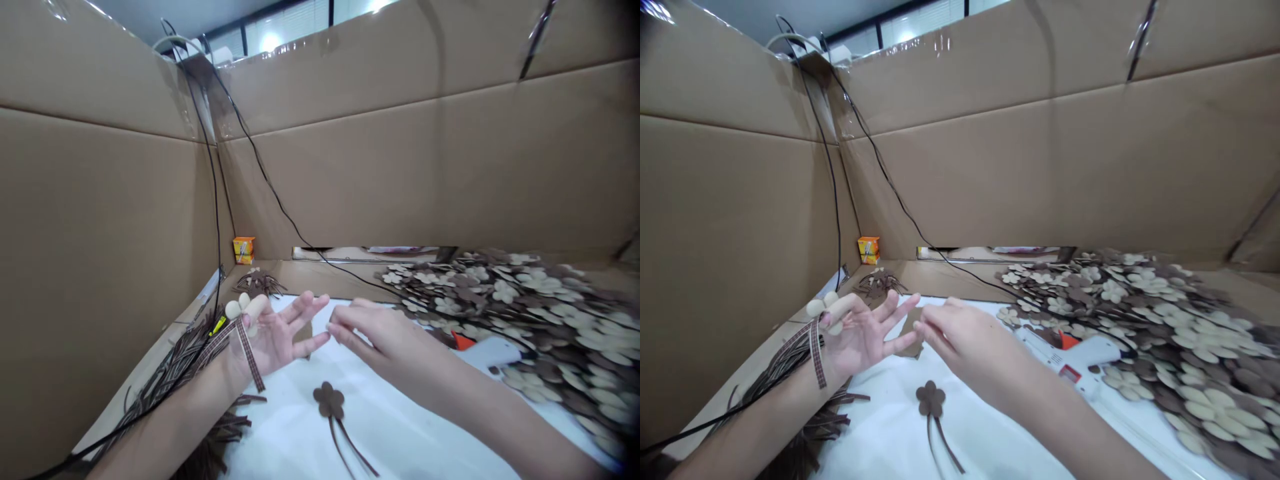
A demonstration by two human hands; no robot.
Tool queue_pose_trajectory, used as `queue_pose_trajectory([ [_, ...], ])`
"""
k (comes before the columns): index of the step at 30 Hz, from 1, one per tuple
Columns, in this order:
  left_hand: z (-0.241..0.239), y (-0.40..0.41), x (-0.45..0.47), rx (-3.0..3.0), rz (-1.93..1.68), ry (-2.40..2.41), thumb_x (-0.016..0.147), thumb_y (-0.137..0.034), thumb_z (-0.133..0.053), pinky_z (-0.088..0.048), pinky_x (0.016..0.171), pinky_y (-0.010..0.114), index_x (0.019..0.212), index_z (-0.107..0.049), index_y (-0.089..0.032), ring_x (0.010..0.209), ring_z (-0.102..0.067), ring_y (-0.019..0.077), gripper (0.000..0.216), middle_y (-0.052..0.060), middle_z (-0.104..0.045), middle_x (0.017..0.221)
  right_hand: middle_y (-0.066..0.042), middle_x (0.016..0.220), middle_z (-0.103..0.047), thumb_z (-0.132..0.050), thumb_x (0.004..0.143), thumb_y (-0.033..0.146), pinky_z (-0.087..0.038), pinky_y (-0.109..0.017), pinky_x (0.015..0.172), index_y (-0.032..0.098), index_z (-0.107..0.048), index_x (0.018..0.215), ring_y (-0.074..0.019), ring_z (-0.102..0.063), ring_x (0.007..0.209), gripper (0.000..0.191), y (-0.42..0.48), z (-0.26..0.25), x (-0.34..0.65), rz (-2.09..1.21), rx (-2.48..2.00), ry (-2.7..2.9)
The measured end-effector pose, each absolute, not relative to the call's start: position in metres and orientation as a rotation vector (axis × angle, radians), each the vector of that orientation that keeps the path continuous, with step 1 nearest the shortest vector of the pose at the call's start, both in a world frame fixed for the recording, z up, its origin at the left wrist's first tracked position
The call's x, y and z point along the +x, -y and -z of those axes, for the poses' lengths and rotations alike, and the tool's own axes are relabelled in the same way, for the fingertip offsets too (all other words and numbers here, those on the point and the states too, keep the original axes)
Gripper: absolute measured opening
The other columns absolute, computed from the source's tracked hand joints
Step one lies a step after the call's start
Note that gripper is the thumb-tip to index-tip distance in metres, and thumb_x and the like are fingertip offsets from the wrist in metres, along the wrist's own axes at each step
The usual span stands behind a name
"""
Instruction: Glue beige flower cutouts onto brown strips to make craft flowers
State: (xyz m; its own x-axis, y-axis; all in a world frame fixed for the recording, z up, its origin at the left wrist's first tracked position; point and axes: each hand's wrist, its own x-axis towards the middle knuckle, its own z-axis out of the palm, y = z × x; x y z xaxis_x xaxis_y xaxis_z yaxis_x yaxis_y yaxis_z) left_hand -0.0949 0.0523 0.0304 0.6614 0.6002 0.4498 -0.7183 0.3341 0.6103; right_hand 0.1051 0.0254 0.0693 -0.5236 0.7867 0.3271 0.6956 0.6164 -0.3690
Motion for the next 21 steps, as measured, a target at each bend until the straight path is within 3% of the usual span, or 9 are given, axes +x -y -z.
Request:
queue_pose_trajectory([
  [3, -0.029, -0.050, -0.091, 0.836, -0.871, 0.190, 0.068, -0.040, -0.067, -0.022, 0.102, 0.050, 0.058, -0.065, -0.030, 0.132, -0.026, 0.0253, 0.014, -0.004, -0.056, 0.123, -0.004, 0.072, -0.057, -0.032, 0.091, 0.034, -0.040, -0.030, 0.061, 0.020, -0.052, 0.072, -0.0202, -0.054, 0.075, 0.032, -0.024, -0.070, 0.103, -0.027, -1.236, 2.163],
  [7, -0.031, -0.049, -0.091, 0.785, -0.880, 0.179, 0.070, -0.041, -0.066, -0.016, 0.103, 0.053, 0.058, -0.064, -0.028, 0.133, -0.021, 0.0267, 0.018, -0.002, -0.052, 0.127, -0.005, 0.100, -0.061, -0.042, 0.087, 0.041, -0.045, -0.034, 0.074, 0.024, -0.054, 0.099, -0.0212, -0.055, 0.095, 0.024, -0.027, -0.068, 0.107, -0.215, -1.212, 2.001],
  [10, -0.031, -0.049, -0.090, 0.766, -0.866, 0.164, 0.069, -0.039, -0.067, -0.011, 0.105, 0.053, 0.056, -0.063, -0.027, 0.134, -0.019, 0.0265, 0.018, -0.003, -0.053, 0.127, -0.005, 0.116, -0.056, -0.051, 0.082, 0.042, -0.042, -0.036, 0.086, 0.025, -0.051, 0.114, -0.0215, -0.052, 0.105, 0.036, -0.031, -0.064, 0.105, -0.357, -1.111, 2.022],
  [15, -0.027, -0.049, -0.089, 0.757, -0.809, 0.160, 0.072, -0.043, -0.063, -0.017, 0.104, 0.051, 0.058, -0.063, -0.026, 0.131, -0.027, 0.0266, 0.022, -0.001, -0.050, 0.130, -0.002, 0.093, -0.064, -0.052, 0.083, 0.034, -0.043, -0.030, 0.077, 0.023, -0.060, 0.093, -0.0179, -0.058, 0.087, 0.017, -0.034, -0.056, 0.094, -0.613, -1.011, 1.916],
  [18, -0.026, -0.049, -0.088, 0.746, -0.799, 0.168, 0.078, -0.045, -0.056, -0.023, 0.101, 0.049, 0.057, -0.064, -0.026, 0.128, -0.034, 0.0256, 0.029, 0.000, -0.048, 0.132, 0.000, 0.077, -0.062, -0.050, 0.085, 0.036, -0.041, -0.027, 0.068, 0.020, -0.060, 0.080, -0.0153, -0.056, 0.075, 0.019, -0.037, -0.054, 0.092, -0.808, -0.946, 1.815],
  [21, -0.026, -0.049, -0.088, 0.750, -0.804, 0.174, 0.074, -0.046, -0.061, -0.025, 0.100, 0.049, 0.058, -0.064, -0.026, 0.130, -0.029, 0.0279, 0.025, -0.001, -0.049, 0.131, 0.001, 0.070, -0.056, -0.050, 0.084, 0.038, -0.040, -0.026, 0.067, 0.019, -0.054, 0.070, -0.0142, -0.053, 0.072, 0.024, -0.041, -0.053, 0.094, -1.025, -0.812, 1.652],
])
